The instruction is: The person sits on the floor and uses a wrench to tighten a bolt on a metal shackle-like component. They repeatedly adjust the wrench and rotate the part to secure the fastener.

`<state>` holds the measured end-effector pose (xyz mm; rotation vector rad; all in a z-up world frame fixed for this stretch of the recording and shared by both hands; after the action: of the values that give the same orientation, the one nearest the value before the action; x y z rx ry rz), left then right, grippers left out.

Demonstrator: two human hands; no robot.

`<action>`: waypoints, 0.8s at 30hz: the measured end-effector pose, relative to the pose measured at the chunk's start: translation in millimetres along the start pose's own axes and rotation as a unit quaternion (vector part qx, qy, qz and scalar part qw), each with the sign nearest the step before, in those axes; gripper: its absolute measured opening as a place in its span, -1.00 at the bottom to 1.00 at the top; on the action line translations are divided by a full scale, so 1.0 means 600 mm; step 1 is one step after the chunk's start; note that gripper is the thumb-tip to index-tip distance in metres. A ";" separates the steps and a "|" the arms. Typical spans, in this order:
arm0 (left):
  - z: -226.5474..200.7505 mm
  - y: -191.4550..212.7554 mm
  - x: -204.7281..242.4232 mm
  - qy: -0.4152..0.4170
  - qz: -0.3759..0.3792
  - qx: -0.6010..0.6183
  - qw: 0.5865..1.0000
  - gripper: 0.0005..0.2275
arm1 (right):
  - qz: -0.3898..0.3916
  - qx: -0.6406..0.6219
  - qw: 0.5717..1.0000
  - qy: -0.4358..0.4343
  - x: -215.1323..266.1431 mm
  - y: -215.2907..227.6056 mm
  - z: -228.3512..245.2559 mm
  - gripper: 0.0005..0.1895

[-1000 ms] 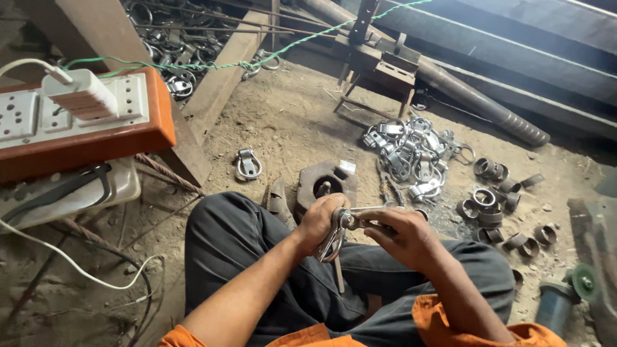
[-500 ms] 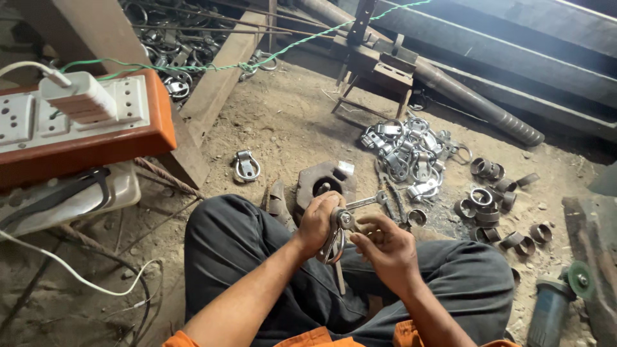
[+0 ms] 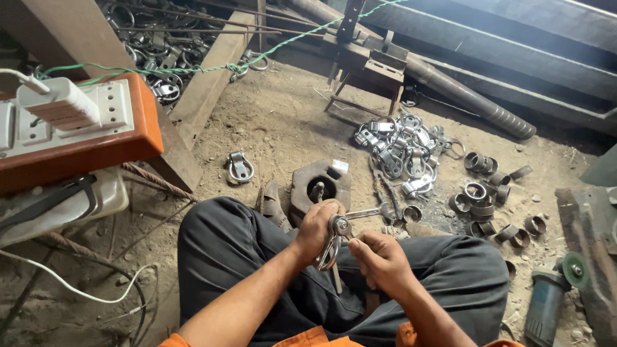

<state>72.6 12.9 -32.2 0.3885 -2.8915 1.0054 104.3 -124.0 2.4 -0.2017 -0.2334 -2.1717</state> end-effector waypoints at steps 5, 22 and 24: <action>0.011 -0.009 -0.003 0.014 0.008 0.002 1.000 -0.71 | -0.014 -0.022 0.999 0.034 0.012 -0.001 -0.004 -0.64; -0.004 -0.008 0.000 0.004 0.013 0.004 1.000 -0.70 | 0.039 0.322 0.887 0.328 0.056 0.030 0.135 -0.79; -0.009 -0.008 -0.002 -0.005 0.016 -0.007 1.000 -0.70 | 0.023 0.284 0.943 0.170 0.038 0.051 0.118 -0.79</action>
<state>75.0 13.0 -25.2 0.3473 -2.9219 0.9891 120.5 -142.3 79.1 0.4857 -0.6313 -1.9604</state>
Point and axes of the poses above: each hand's wrist, its own x-axis away from the middle knuckle, its own y-axis out of the back of the hand, z = x × y, the point moved 9 cm from there along -x, towards the middle knuckle, and after that the axes turned 8 degrees about y, right-handed, at the moved point
